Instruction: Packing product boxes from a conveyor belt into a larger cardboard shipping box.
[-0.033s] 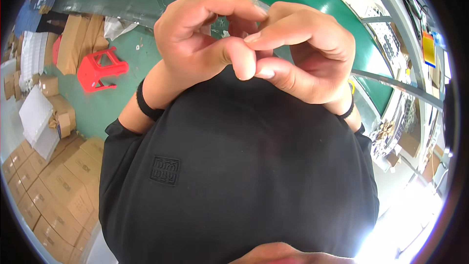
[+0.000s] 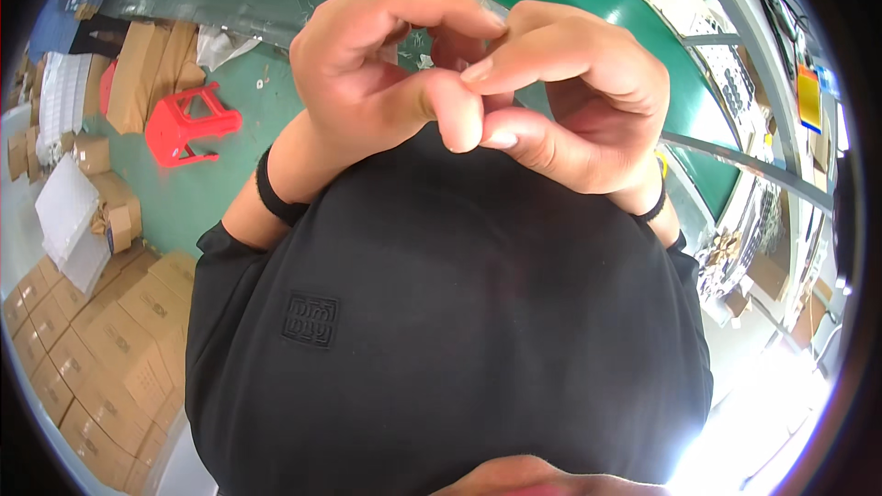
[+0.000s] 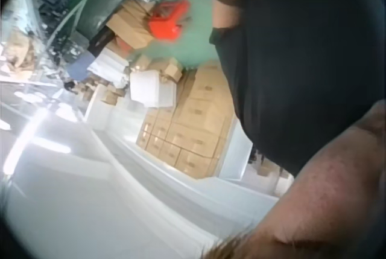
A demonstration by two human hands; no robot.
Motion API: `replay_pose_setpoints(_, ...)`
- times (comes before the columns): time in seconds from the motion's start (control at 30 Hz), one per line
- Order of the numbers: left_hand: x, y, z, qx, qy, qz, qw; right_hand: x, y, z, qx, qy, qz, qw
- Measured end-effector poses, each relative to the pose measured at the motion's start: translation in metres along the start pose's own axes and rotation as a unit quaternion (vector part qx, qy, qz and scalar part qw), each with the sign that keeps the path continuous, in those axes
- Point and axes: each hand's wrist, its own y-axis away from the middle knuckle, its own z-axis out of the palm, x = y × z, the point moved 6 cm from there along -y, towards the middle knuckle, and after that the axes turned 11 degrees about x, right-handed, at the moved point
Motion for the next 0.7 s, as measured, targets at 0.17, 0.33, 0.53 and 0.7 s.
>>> replay_pose_setpoints(0.17,-0.004,0.006,0.018,0.011,0.01,-0.041,0.999,0.013,0.002,-0.003,-0.034,-0.125,-0.069,0.989)
replay_pose_setpoints(0.33,-0.01,0.008,0.03,0.061,0.05,-0.107,0.991,0.008,0.013,-0.013,-0.022,-0.107,-0.06,0.992)
replay_pose_setpoints(0.53,-0.011,-0.003,0.047,-0.012,0.0,-0.039,0.999,-0.003,0.022,-0.035,0.03,-0.094,-0.046,0.994)
replay_pose_setpoints(0.7,-0.011,0.007,0.043,0.02,-0.081,-0.062,0.995,-0.005,0.032,-0.038,0.012,-0.089,-0.065,0.994)
